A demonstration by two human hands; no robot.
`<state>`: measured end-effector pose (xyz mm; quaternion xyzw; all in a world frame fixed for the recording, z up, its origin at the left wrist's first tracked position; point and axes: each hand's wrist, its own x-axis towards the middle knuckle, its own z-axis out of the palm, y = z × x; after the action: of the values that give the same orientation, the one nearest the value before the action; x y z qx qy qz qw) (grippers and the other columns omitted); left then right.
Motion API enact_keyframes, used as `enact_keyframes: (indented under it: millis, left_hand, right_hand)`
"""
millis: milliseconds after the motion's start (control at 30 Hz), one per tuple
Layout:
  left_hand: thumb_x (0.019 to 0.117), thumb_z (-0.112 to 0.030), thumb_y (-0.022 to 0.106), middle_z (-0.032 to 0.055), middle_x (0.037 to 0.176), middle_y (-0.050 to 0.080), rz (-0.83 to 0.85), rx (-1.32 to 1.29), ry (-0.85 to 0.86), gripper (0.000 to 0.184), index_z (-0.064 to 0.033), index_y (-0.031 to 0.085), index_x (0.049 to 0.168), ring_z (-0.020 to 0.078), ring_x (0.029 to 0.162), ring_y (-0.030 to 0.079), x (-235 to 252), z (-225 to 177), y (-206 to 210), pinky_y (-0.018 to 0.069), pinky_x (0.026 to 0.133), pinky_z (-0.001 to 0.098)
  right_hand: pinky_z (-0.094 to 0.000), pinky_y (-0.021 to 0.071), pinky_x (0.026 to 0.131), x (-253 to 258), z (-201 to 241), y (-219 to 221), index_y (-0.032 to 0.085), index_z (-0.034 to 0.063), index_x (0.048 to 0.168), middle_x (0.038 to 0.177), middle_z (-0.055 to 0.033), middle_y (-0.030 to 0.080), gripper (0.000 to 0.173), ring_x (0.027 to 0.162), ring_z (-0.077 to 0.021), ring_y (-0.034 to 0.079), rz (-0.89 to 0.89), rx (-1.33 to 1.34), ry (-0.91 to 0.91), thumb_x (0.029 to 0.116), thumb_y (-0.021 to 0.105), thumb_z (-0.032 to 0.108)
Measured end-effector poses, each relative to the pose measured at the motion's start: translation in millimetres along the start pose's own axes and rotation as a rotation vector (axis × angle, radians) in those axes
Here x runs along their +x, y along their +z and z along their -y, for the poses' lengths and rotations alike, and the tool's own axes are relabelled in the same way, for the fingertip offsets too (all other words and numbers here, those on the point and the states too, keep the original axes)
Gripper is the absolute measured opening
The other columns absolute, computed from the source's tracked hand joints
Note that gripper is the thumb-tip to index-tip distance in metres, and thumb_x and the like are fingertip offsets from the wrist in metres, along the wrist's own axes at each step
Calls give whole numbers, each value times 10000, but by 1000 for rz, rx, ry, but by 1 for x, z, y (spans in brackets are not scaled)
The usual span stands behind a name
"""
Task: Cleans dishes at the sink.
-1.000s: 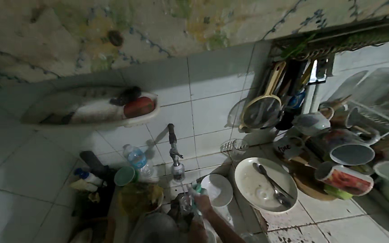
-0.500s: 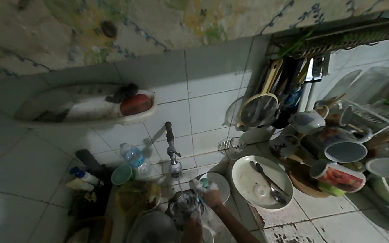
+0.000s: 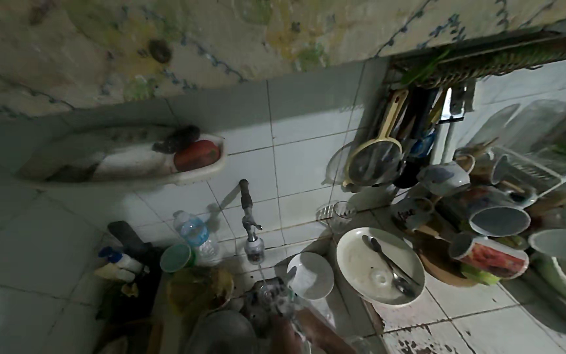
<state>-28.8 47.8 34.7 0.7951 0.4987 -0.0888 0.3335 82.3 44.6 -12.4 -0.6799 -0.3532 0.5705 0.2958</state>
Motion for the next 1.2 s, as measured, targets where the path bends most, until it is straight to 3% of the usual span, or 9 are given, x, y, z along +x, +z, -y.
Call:
enact_keyframes:
  millis: [67, 167, 333, 533, 633, 833, 933, 1033, 1200]
  left_hand:
    - [992, 6, 526, 412, 1409, 478, -161, -312, 134, 358, 199, 562, 1290, 501, 1363, 456, 19, 24, 21, 344, 1175, 485]
    - [1026, -161, 567, 308, 1376, 573, -340, -507, 115, 404, 105, 597, 1328, 420, 1325, 533, 41, 49, 25, 392, 1153, 500]
    - [1079, -317, 508, 308, 1272, 615, -80, -463, -137, 488, 120, 596, 1276, 395, 1229, 586, 63, 40, -3, 434, 1077, 515]
    - [1090, -213, 488, 317, 1420, 513, -85, -723, -235, 486, 87, 429, 1469, 399, 1294, 536, 58, 58, 1, 433, 1088, 501]
    - [1081, -240, 516, 266, 1262, 599, -127, -924, -254, 463, 86, 466, 1406, 290, 1078, 609, 58, 65, 9, 506, 932, 430]
    - [1102, -183, 444, 168, 1052, 735, -165, -1292, -117, 343, 59, 483, 1342, 204, 914, 744, 51, 66, 19, 619, 806, 348]
    - [1076, -153, 486, 181, 1137, 717, -110, -1267, -2, 371, 66, 463, 1375, 231, 1019, 725, 48, 67, 26, 599, 891, 381]
    - [998, -62, 618, 194, 1180, 689, -97, -1239, 46, 461, 78, 435, 1397, 225, 1046, 706, 46, 69, 34, 591, 924, 378]
    - [941, -25, 636, 212, 1184, 658, -186, -1121, 265, 475, 142, 452, 1345, 213, 1065, 684, 51, 78, 58, 581, 951, 377]
  right_hand:
    - [-401, 456, 1032, -2, -13, 2, 535, -132, 1347, 1260, -281, 616, 357, 1140, -298, 602, -29, -30, -26, 1081, 447, 88]
    - [-502, 374, 1147, 2, -21, -2, 500, -140, 1400, 1378, -337, 562, 422, 1311, -423, 542, -5, -395, -127, 1063, 501, 114]
    - [-591, 465, 1032, -2, -15, 11, 638, -55, 1290, 1232, -284, 674, 449, 1191, -430, 639, -104, -529, -263, 1007, 586, 290]
    - [-338, 470, 941, -22, -9, -22, 514, -34, 1400, 1207, -170, 620, 389, 1022, -165, 586, 252, -42, -79, 1043, 534, 119]
    - [-254, 500, 844, -16, -45, -26, 547, -3, 1303, 1063, -42, 597, 297, 914, -58, 572, 271, 205, -19, 1094, 382, 129]
    - [-220, 531, 667, -33, -60, -18, 564, 85, 1165, 874, 25, 617, 364, 738, -34, 598, 137, 625, 123, 1131, 226, 216]
    - [-224, 470, 773, -39, -50, -12, 538, -67, 1289, 989, -66, 570, 324, 820, -61, 526, 67, 240, 72, 1111, 323, 98]
    - [-428, 455, 1017, -24, -53, -9, 564, -144, 1298, 1220, -292, 621, 334, 1095, -307, 606, 31, -85, 62, 1081, 424, 68]
    - [-496, 425, 1086, 5, -87, -3, 540, -148, 1335, 1329, -341, 572, 361, 1242, -405, 564, -326, 195, 214, 1088, 436, 93]
